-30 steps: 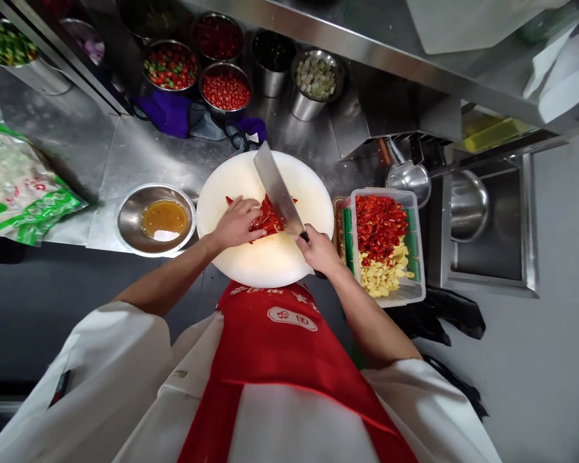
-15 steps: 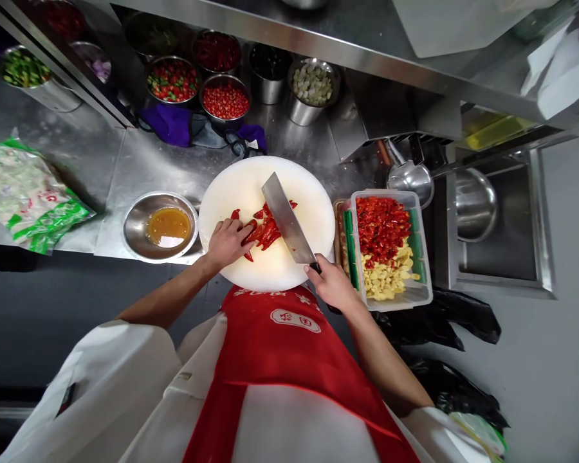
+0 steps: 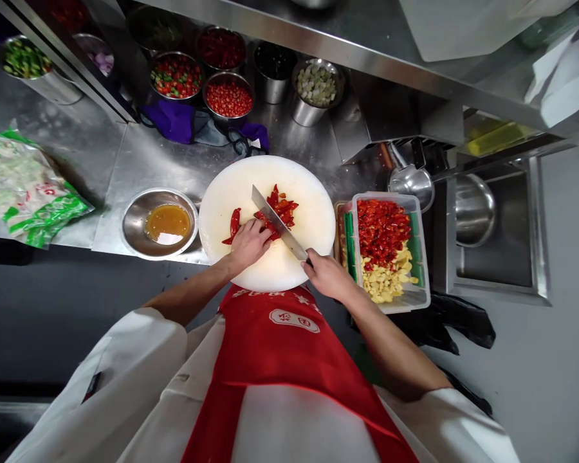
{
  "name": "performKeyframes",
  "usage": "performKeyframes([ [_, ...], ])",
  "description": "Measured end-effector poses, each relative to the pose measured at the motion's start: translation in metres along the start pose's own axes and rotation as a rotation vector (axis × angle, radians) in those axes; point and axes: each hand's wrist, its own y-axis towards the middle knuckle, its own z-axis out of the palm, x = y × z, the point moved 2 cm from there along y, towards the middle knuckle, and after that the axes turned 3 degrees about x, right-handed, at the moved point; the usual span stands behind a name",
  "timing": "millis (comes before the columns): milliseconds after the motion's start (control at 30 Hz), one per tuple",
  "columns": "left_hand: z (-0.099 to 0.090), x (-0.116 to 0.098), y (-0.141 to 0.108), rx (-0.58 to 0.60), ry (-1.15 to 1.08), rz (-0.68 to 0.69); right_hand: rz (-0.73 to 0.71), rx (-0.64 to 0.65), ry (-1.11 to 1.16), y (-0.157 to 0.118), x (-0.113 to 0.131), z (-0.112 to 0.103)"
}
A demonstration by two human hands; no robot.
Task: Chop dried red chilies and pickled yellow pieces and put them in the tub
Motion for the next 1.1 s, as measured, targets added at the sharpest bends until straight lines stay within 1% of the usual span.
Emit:
performKeyframes([
  [67, 0.002, 0.002, 0.000, 0.002, -0.014, 0.009, -0.031, 0.046, 0.005, -0.002, -0.005, -0.003],
  [133, 0.004, 0.005, 0.001, 0.005, -0.031, 0.024, -0.029, 0.054, 0.024, 0.008, -0.004, -0.002],
  [233, 0.006, 0.008, 0.005, 0.025, -0.044, 0.066, 0.012, -0.023, 0.053, 0.041, 0.008, 0.003],
  [300, 0.004, 0.009, 0.007, 0.049, -0.038, 0.095, -0.008, -0.080, 0.060, 0.060, 0.017, 0.004],
  [367, -0.001, 0.011, 0.005, 0.060, -0.037, 0.130, -0.035, -0.113, 0.060, 0.065, 0.019, 0.000],
  [433, -0.006, 0.012, 0.000, 0.039, -0.045, 0.135, -0.037, -0.134, 0.055, 0.055, 0.016, -0.006],
  [500, -0.010, 0.014, -0.007, 0.006, -0.050, 0.088, -0.022, -0.150, 0.050, 0.036, 0.010, -0.011],
  [567, -0.010, 0.015, -0.013, -0.001, -0.046, 0.029, -0.016, -0.134, 0.058, 0.017, 0.006, -0.012],
  [700, -0.002, 0.016, -0.017, 0.021, -0.072, 0.018, -0.007, -0.011, 0.077, -0.009, -0.001, -0.005],
  [800, 0.004, 0.017, -0.014, 0.023, -0.113, 0.022, 0.008, 0.063, 0.064, -0.016, -0.004, -0.001],
  [867, 0.006, 0.019, -0.012, 0.033, -0.124, 0.037, 0.012, 0.068, 0.059, -0.007, 0.000, 0.003],
  [967, 0.007, 0.021, -0.009, 0.052, -0.128, 0.095, 0.039, 0.027, 0.040, 0.028, 0.015, 0.011],
  [1033, 0.006, 0.023, -0.009, 0.064, -0.123, 0.148, 0.020, -0.041, 0.031, 0.052, 0.026, 0.012],
  [1100, 0.003, 0.025, -0.010, 0.075, -0.109, 0.182, -0.012, -0.092, 0.034, 0.062, 0.030, 0.009],
])
